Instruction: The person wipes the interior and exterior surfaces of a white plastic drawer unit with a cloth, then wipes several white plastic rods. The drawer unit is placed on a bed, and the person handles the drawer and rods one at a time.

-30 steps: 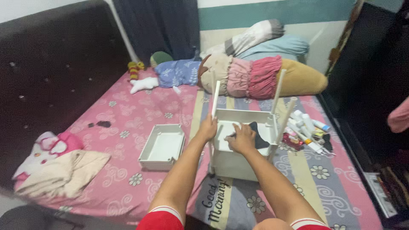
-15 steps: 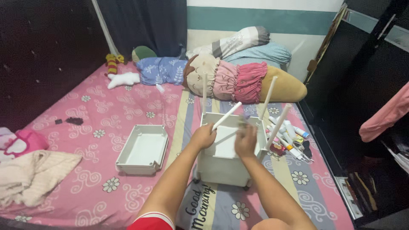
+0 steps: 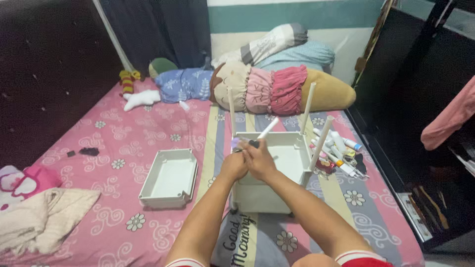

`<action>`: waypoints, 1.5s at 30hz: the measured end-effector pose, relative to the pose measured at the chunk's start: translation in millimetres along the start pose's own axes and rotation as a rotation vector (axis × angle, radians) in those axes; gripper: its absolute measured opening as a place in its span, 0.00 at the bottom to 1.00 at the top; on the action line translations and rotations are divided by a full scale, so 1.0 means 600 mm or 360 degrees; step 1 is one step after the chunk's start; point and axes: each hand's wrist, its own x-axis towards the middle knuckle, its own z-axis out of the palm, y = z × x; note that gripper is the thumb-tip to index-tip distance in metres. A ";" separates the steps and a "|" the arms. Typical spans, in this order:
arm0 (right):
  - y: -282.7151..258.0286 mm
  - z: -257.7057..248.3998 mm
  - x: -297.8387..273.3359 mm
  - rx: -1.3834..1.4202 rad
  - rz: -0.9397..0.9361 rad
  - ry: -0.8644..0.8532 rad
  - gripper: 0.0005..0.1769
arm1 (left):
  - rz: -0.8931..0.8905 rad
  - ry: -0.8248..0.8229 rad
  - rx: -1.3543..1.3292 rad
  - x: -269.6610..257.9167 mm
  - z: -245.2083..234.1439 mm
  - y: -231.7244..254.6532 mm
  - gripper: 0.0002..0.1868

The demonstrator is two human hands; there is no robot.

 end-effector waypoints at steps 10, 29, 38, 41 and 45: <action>-0.025 -0.030 -0.030 -0.0573 -0.0640 -0.0214 0.25 | 0.0122 0.0067 -0.0017 -0.016 0.013 0.001 0.11; -0.005 -0.136 0.070 -0.0940 -0.0895 0.0220 0.09 | -0.0009 -0.0079 0.0018 -0.027 -0.008 0.027 0.17; 0.004 -0.132 0.088 -0.0782 -0.0903 0.0230 0.10 | 0.0014 -0.0037 -0.0004 -0.033 -0.007 0.020 0.17; -0.004 -0.125 0.072 -0.0666 -0.0946 0.0245 0.12 | 0.0054 0.0004 -0.0023 -0.034 -0.001 0.023 0.16; -0.012 -0.099 0.060 -0.0662 -0.1062 -0.0226 0.11 | 0.0231 0.0174 -0.0034 -0.027 0.011 0.019 0.15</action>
